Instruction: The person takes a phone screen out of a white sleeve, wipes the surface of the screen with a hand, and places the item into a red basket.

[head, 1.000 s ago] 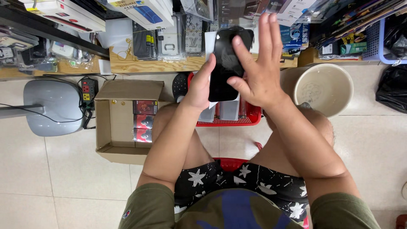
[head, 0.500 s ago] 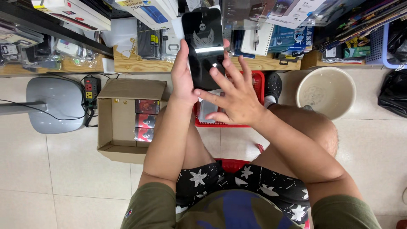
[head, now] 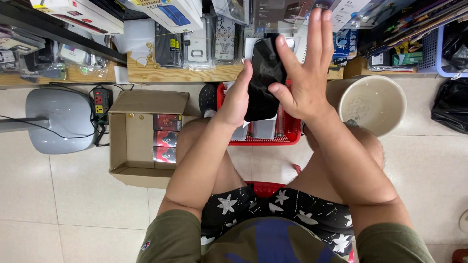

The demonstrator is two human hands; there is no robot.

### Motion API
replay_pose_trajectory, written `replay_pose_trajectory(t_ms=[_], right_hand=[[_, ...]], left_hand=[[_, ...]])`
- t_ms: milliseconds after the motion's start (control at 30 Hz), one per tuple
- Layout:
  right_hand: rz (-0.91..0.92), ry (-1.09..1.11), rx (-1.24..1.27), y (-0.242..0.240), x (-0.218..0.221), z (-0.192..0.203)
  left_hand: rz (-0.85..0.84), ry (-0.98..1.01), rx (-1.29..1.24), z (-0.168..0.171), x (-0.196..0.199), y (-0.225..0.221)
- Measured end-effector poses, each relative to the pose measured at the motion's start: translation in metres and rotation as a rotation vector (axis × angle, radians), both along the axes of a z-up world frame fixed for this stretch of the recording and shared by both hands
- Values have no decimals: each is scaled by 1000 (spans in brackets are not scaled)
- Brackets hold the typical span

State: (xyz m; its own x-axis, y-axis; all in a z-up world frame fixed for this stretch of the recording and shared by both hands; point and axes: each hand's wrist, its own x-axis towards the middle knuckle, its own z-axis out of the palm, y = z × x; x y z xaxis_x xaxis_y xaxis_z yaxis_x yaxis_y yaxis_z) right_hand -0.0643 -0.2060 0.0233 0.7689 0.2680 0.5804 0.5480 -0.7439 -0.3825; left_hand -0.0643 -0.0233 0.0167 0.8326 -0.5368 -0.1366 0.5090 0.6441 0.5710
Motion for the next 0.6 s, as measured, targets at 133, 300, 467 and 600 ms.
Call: replay_pose_trajectory(t_ms=[133,300,467,600], right_hand=[[56,-1,-115,12,-10,0],[122,-31,-164,30,-19,-6],[236,-34,-177,44,-32,-15],[337,-97,-188,50,-39,-15]], left_hand=[[33,-4,-5,9,2,3],[33,-26,-249,12,9,14],[60,28,-279,27,15,24],[53,-20,-254,25,21,33]])
